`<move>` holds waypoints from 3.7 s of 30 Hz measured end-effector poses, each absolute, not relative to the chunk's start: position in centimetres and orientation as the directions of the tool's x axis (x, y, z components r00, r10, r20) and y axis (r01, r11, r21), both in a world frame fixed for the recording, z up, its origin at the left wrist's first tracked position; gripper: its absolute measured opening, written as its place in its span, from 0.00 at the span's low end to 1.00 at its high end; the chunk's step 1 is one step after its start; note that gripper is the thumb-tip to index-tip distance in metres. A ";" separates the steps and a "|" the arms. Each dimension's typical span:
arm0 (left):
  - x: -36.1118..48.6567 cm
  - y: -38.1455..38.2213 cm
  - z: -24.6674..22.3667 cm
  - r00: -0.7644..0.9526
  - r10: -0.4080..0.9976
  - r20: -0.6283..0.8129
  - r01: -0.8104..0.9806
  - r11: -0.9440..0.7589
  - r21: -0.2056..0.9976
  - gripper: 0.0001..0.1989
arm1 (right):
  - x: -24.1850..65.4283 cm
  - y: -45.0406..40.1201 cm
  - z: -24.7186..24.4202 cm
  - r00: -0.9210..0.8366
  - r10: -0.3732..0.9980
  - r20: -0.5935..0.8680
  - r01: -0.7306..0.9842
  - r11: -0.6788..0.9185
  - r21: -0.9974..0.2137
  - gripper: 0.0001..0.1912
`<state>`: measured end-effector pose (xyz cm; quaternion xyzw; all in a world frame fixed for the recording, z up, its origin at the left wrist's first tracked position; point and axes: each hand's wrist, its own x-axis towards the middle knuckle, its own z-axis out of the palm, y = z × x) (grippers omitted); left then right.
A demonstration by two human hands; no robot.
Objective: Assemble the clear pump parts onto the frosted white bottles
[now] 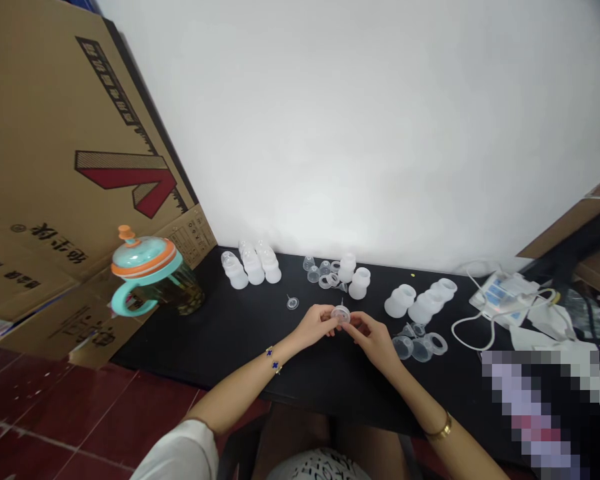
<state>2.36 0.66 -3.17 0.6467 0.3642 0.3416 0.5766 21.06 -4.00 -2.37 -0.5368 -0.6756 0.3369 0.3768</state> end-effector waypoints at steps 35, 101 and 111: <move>2.1 -0.3 -1.5 0.511 0.854 0.096 0.238 -0.248 0.939 0.14 | 21.0 -4.1 -1.9 -0.120 0.976 0.183 0.489 0.219 -0.844 0.16; 2.7 -1.6 -1.7 0.396 0.888 0.233 0.480 -0.416 0.772 0.12 | 20.8 -4.4 -1.9 -0.098 0.968 0.230 0.578 0.244 -0.779 0.11; 2.8 -1.5 -1.9 0.373 0.889 0.266 0.506 -0.435 0.745 0.12 | 20.8 -4.4 -2.0 -0.105 0.964 0.244 0.592 0.258 -0.764 0.12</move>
